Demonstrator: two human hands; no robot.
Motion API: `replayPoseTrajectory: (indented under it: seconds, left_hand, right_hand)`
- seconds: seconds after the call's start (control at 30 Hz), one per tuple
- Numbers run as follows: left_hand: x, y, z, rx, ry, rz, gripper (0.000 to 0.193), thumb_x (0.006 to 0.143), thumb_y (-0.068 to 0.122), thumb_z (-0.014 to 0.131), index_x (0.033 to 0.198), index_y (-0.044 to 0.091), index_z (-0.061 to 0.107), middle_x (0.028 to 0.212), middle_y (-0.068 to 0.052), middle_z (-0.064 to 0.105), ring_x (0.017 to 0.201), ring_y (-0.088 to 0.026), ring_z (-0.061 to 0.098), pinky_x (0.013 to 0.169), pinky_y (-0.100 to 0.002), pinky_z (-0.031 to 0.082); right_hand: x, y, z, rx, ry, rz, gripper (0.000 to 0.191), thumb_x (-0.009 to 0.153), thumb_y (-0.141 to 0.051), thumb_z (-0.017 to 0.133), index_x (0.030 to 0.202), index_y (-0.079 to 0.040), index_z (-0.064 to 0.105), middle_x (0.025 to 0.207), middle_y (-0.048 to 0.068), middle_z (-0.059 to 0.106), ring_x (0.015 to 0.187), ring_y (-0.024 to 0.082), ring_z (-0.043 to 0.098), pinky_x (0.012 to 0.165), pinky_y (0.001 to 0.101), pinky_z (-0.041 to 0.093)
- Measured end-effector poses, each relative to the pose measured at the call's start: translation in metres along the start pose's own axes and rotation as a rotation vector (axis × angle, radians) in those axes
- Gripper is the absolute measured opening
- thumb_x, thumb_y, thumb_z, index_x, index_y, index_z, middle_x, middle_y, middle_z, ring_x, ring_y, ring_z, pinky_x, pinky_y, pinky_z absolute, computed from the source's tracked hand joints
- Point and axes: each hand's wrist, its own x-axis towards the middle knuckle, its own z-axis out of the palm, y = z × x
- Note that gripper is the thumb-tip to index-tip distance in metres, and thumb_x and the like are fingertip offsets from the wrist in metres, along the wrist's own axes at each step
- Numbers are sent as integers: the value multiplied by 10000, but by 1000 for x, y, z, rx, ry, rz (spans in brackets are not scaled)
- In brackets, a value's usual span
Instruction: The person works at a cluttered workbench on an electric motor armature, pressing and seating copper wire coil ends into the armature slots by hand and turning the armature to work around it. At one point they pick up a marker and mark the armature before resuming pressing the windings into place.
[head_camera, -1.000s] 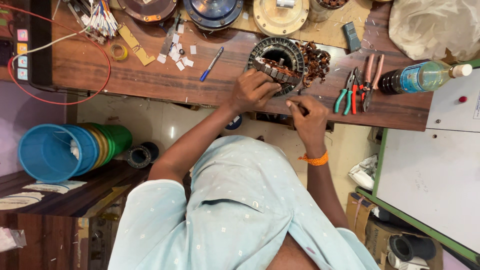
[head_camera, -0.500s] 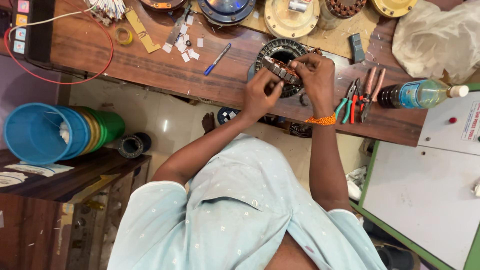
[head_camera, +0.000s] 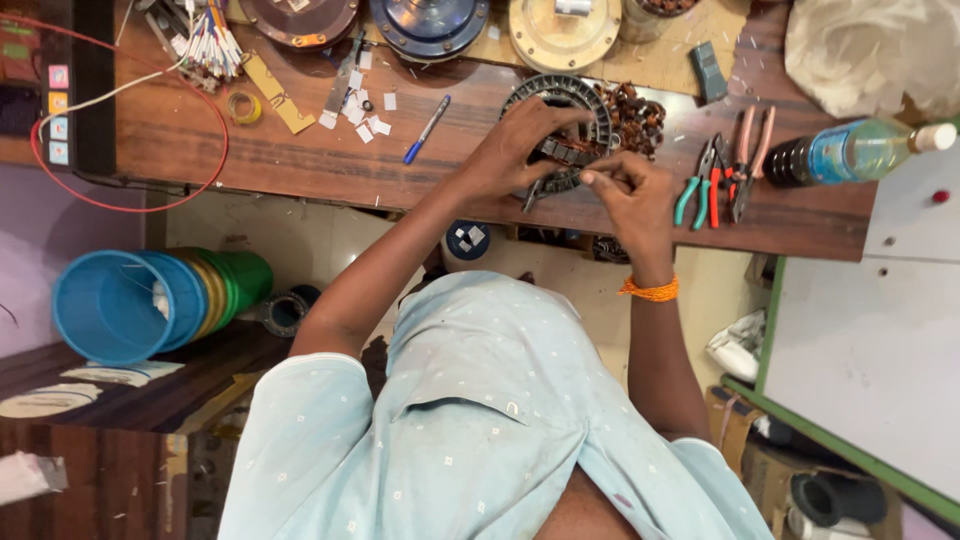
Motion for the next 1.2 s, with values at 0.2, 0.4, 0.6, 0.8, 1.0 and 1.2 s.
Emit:
replayPoseTrajectory:
  seconds: [0.2, 0.4, 0.6, 0.8, 1.0, 1.2]
  left_hand:
    - [5, -2, -4, 64, -53, 13, 412, 822, 87, 788, 1217, 109, 673, 1194, -71, 643, 1153, -295, 571, 1047, -459, 440]
    - [-7, -8, 3, 341, 23, 330, 379, 870, 219, 796, 1239, 218, 711, 1307, -29, 576, 1206, -256, 518, 1013, -444, 429]
    - [-25, -15, 19, 586, 191, 528, 318, 895, 240, 820, 1196, 175, 738, 1214, 11, 612, 1071, -193, 532, 960, -401, 427]
    - [-35, -8, 42, 313, 330, 261, 134, 909, 169, 856, 968, 106, 754, 813, 7, 669, 715, -157, 623, 690, -331, 478]
    - [-43, 10, 73, -342, 547, -340, 86, 919, 115, 792, 928, 46, 741, 741, 17, 682, 626, -46, 591, 543, -232, 442]
    - [-34, 11, 84, -757, 674, -587, 159, 938, 130, 776, 854, 30, 685, 625, 70, 569, 543, -4, 462, 481, -229, 328]
  right_hand:
    - [-17, 9, 38, -230, 137, -182, 140, 913, -98, 828, 932, 13, 744, 600, 44, 443, 545, 104, 350, 498, 303, 282]
    - [-19, 23, 48, -179, 212, -323, 88, 917, -18, 801, 951, 28, 735, 692, 70, 598, 570, 106, 462, 525, 305, 355]
    - [-36, 26, 39, -90, 202, -286, 92, 902, -7, 800, 942, 24, 723, 782, 74, 665, 614, 99, 497, 548, 284, 386]
    - [-33, 3, 7, -277, 60, -310, 98, 893, -32, 813, 960, -5, 747, 762, 88, 643, 613, 156, 516, 558, 316, 400]
    - [8, -24, 10, -353, 52, -396, 84, 922, -45, 806, 973, -8, 751, 788, 121, 637, 623, 187, 536, 571, 350, 396]
    - [52, -24, 21, -289, 1, -175, 76, 923, -75, 812, 950, -11, 783, 724, 98, 692, 585, 112, 494, 521, 329, 378]
